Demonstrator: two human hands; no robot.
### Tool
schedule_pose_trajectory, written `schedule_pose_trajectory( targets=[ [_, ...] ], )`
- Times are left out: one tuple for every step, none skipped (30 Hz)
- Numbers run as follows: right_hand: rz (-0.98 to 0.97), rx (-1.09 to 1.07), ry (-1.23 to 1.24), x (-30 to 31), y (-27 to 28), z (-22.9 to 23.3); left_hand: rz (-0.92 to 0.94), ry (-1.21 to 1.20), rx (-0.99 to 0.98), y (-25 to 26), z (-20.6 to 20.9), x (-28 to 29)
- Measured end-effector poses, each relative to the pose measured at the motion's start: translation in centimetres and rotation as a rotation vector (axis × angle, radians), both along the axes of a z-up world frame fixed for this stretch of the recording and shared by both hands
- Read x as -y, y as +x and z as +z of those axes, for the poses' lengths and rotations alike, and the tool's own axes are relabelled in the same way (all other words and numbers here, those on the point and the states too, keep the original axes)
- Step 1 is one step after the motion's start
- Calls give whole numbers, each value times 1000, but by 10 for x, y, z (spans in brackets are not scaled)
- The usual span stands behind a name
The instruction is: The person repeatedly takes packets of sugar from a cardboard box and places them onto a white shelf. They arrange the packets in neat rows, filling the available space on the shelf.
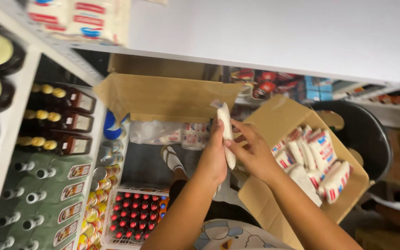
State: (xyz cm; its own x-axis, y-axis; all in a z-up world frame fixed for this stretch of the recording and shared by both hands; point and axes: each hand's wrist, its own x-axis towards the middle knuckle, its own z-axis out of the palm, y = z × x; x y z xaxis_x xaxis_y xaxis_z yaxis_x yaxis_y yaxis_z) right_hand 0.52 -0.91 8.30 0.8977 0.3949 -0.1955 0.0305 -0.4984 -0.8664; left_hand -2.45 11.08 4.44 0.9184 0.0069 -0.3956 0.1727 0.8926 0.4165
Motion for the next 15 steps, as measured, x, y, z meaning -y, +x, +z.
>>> schedule_pose_trajectory(
  targets=[
    [26,4,4,-10,5,-3,26,4,4,-1,2,-9],
    [73,-87,99,-20,9,-7,80,31,2,-3,4,-17],
    [120,-180,192,-28,13,-11,134,58,-1,-5,5,-24],
    [137,-182,191,-35,18,-21,151,59,-2,-7,7,-33],
    [119,-211,211,-41,23,-31,138,153,-6,-9,10,-42],
    [98,-240,231,-46,27,-41,123,247,-10,-11,12,-51],
    [114,-243,231,-54,34,-48,138,249,-13,-16,15,-60],
    [34,-386,406,-61,40,-54,127,490,61,-20,19,-70],
    [-49,-529,578,-68,45,-60,115,733,132,-24,23,-78],
    [-39,-529,580,-78,48,-50,124,737,131,-27,29,-85],
    [-58,-606,642,-87,50,-40,210,805,114,-28,36,-90],
    [-80,-682,706,-97,52,-29,295,873,96,-30,43,-96],
    [-72,-682,709,-105,56,-26,301,878,97,-31,34,-103],
    [-79,-754,739,-111,57,-23,322,978,41,-34,26,-108],
    [-86,-826,768,-117,59,-20,342,1078,-16,-36,18,-113]
  ],
)
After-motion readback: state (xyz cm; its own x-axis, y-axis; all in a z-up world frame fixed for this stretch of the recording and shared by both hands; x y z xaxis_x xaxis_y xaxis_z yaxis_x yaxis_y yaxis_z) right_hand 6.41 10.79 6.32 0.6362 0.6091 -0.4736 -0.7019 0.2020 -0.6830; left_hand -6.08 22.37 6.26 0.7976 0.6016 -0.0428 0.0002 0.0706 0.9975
